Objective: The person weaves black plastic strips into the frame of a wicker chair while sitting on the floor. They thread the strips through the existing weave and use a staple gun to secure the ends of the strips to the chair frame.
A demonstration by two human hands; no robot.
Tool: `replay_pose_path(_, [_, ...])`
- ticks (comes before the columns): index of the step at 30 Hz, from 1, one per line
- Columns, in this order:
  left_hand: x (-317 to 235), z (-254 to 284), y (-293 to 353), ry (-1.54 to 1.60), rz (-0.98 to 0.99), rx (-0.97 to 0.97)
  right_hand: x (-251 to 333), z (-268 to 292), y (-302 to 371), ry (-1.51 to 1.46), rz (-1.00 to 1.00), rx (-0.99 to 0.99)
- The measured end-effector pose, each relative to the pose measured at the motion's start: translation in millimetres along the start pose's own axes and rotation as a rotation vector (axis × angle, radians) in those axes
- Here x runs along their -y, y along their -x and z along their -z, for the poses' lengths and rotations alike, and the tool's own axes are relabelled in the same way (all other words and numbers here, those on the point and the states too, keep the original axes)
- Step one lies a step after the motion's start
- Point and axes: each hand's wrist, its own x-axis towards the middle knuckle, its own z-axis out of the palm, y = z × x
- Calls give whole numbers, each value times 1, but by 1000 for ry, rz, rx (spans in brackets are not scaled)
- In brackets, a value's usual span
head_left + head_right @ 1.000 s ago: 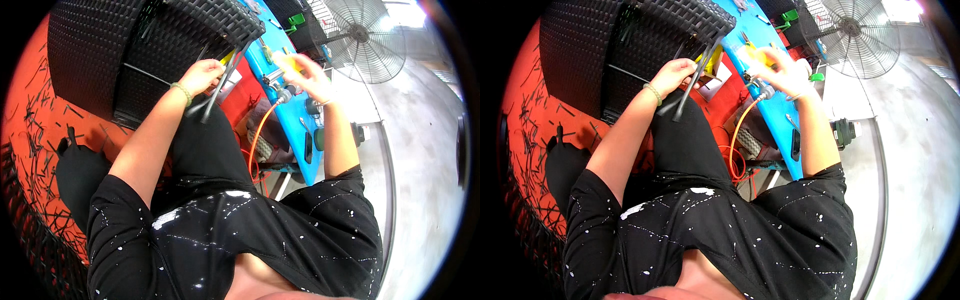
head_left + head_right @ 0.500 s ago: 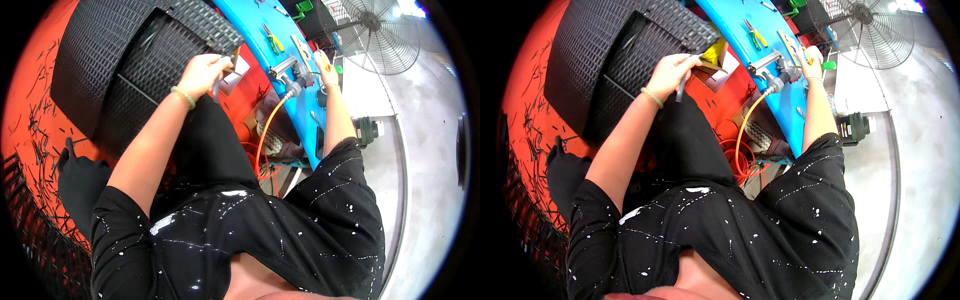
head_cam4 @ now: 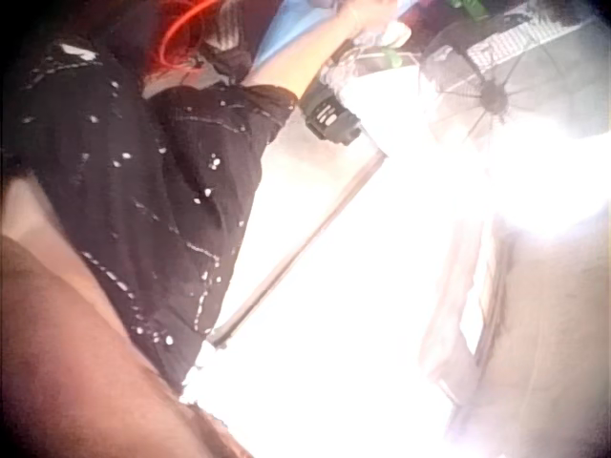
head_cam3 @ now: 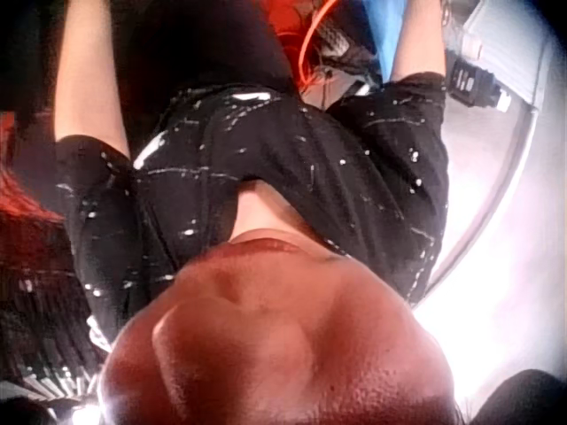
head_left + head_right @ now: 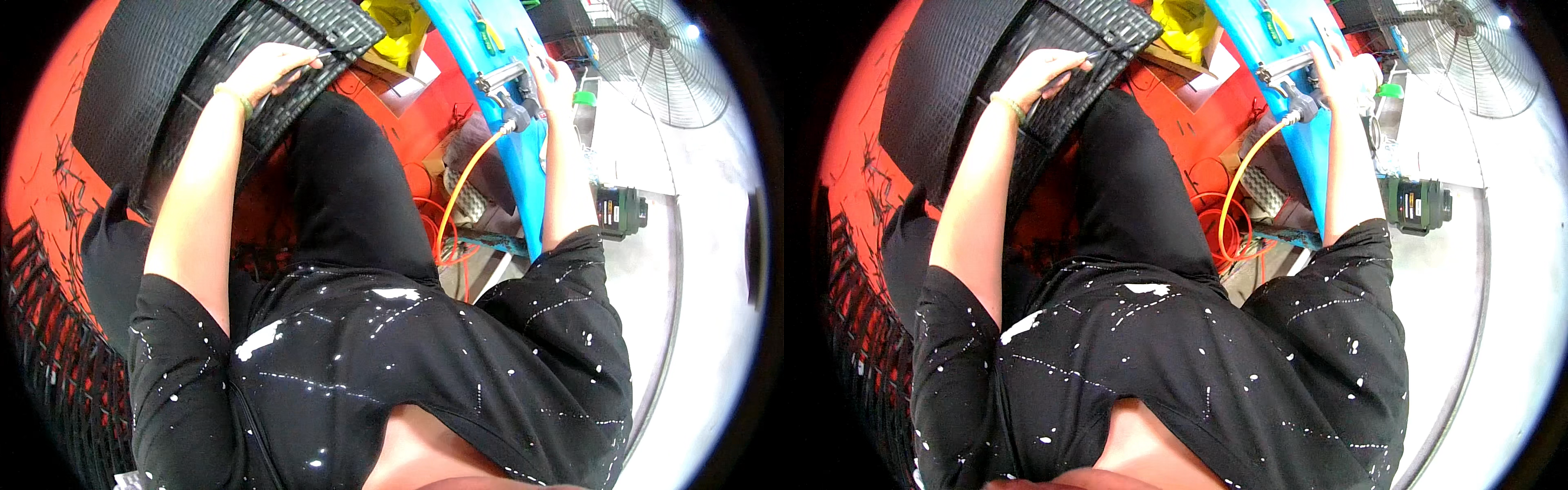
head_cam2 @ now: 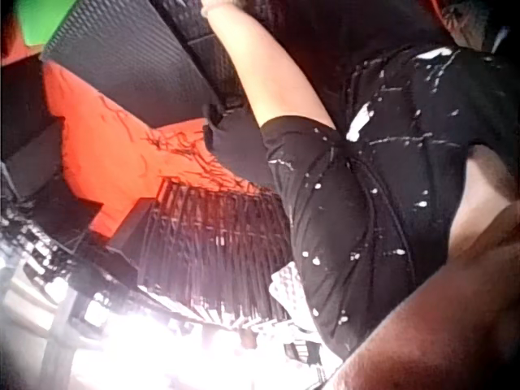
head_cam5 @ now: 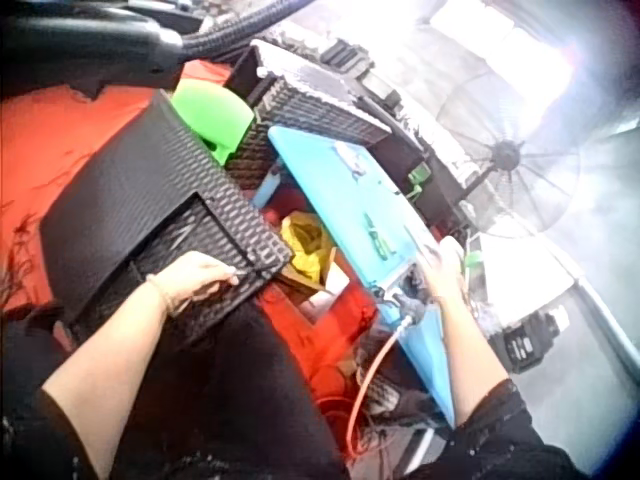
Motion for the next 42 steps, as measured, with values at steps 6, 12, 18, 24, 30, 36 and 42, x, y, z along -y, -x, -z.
replay_pose_path(6, [16, 5, -5, 26, -27, 57, 147, -67, -25, -350, 295, 417])
replay_pose_path(12, [23, 11, 1, -61, -11, 18, 214, -172, -44, -243, 207, 697])
replay_pose_path(18, [48, 13, 0, -250, -19, 48, 184, -232, -50, -212, -111, 917])
replay_pose_path(24, [102, 31, 33, -457, 240, -13, 215, -196, -43, -337, -97, 1021])
replay_pose_path(30, [232, 90, 103, -1262, 954, 365, 259, -140, -38, -379, -138, 988])
replay_pose_path(36, [158, 89, 84, -953, 474, -46, 294, -69, -14, -404, 36, 804])
replay_pose_path(42, [60, 86, 89, -658, 367, -46, 323, -27, 11, -272, 308, 597])
